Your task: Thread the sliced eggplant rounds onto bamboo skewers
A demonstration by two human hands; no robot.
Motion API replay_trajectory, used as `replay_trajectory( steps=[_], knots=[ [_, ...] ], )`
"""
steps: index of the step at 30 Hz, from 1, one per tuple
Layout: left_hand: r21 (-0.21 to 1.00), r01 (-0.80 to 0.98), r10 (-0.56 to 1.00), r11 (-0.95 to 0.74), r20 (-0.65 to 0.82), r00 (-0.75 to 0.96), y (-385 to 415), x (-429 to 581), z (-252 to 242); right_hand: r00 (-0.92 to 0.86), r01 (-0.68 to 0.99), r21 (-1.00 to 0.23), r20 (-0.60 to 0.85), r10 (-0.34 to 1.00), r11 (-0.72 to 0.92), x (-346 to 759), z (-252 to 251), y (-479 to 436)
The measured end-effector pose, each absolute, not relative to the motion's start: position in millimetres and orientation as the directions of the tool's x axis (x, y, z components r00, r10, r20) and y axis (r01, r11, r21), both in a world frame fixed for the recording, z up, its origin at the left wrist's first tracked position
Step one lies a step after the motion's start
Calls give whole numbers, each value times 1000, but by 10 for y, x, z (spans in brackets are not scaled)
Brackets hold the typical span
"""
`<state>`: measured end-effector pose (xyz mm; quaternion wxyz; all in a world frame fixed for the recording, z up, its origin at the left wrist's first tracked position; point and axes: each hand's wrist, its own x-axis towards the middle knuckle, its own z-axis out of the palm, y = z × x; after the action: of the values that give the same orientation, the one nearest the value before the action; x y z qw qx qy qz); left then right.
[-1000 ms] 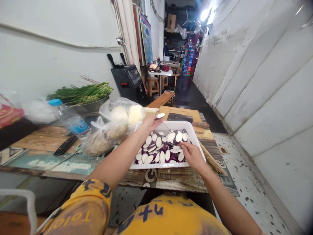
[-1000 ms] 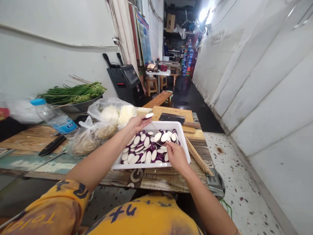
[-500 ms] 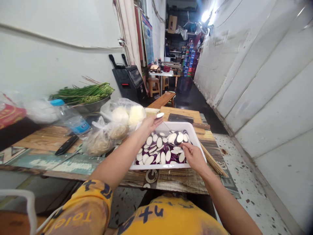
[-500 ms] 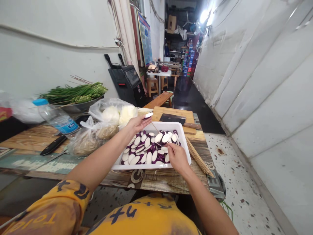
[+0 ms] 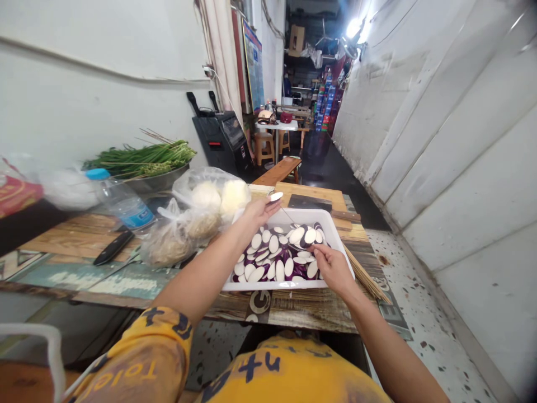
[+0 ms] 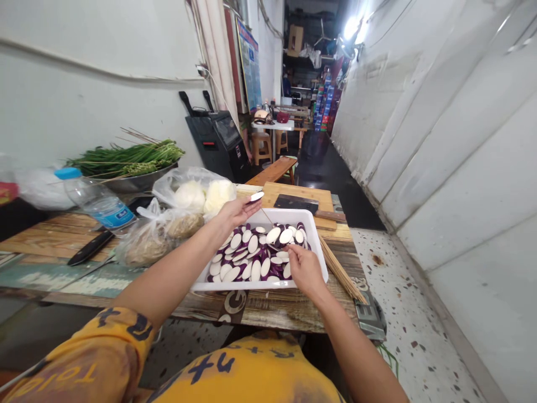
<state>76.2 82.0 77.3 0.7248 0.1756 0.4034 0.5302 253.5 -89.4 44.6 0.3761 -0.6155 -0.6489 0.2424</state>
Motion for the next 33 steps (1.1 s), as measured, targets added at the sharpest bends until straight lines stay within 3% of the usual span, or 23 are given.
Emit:
replay_trajectory(
  steps=[33],
  knots=[
    [730, -579, 931, 362, -314, 186, 724, 925, 739, 67, 646, -756, 198, 978, 109, 2521, 445, -869]
  ],
)
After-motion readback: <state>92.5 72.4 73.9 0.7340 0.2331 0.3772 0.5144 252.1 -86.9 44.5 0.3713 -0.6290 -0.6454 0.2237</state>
